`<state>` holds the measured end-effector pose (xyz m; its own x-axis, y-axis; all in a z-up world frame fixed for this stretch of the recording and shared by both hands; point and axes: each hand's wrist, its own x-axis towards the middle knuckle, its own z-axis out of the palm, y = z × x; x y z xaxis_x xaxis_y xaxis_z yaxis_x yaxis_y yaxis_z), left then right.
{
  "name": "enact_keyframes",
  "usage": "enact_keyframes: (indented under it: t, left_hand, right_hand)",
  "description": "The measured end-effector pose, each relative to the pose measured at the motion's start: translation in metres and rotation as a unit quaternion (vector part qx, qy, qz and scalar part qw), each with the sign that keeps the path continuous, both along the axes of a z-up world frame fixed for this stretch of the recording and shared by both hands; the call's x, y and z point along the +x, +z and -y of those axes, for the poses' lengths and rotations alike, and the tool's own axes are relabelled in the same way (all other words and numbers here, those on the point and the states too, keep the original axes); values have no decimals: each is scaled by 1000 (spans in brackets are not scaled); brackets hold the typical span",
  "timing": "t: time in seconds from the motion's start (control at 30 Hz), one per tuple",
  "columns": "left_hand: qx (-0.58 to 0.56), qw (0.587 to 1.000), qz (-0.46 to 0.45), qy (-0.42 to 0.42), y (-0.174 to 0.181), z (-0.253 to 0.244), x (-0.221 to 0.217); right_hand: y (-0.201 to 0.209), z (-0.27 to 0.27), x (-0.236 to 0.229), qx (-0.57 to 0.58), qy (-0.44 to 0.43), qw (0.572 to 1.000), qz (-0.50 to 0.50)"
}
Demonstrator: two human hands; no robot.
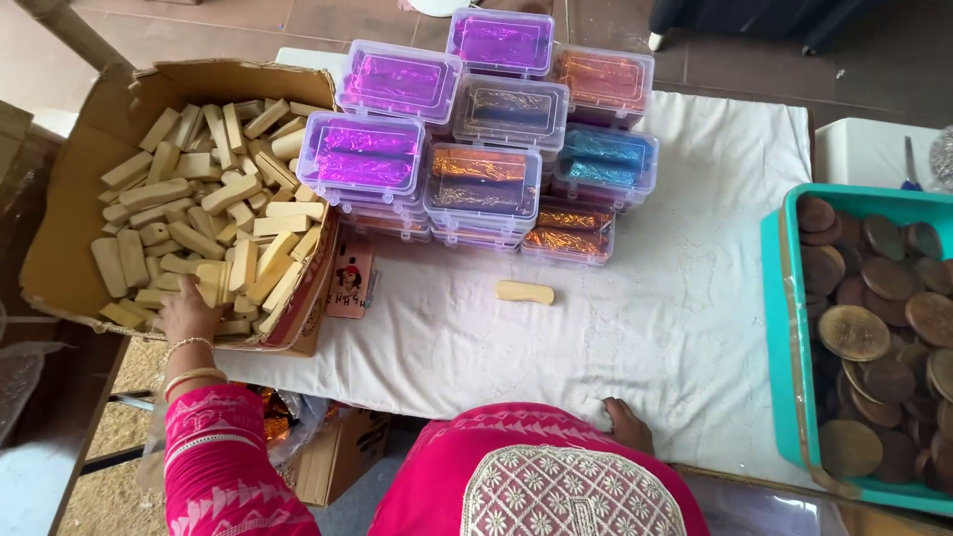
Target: Packing wood blocks and colored foil into small plastic boxes.
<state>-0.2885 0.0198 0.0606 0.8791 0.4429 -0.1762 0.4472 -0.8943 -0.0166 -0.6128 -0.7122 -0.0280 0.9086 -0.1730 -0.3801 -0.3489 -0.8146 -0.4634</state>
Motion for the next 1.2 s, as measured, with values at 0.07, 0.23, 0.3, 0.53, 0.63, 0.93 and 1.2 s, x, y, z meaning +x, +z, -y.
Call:
enact_keyframes:
  t: [0.07,0.23,0.3,0.53,0.63,0.93,1.2]
  left_hand:
    - [-26,998,38,35,-1,-2,0]
    - [-62,959,275,22,-8,-26,-15]
    - [-84,944,319,19,6,-26,-26]
    - [-389,853,349,5,119,49,-70]
    - [-587,770,252,-4,165,107,-93]
    - [-648,696,-8,-310,29,282,-114]
    - [-723,601,-154,-306,-14,413,-113]
  right_hand:
    - [-17,7,-6,18,12,999,23]
    - [-91,41,-21,62,16,997,-34]
    - [-118,52,-23,66,23,997,-44]
    - [-88,35,-58,146,-54,988,26]
    - [-56,22,-13,185,-103,975,70]
    - [-23,-51,116,354,-72,916,171]
    - [100,-103,124,360,103,925,68]
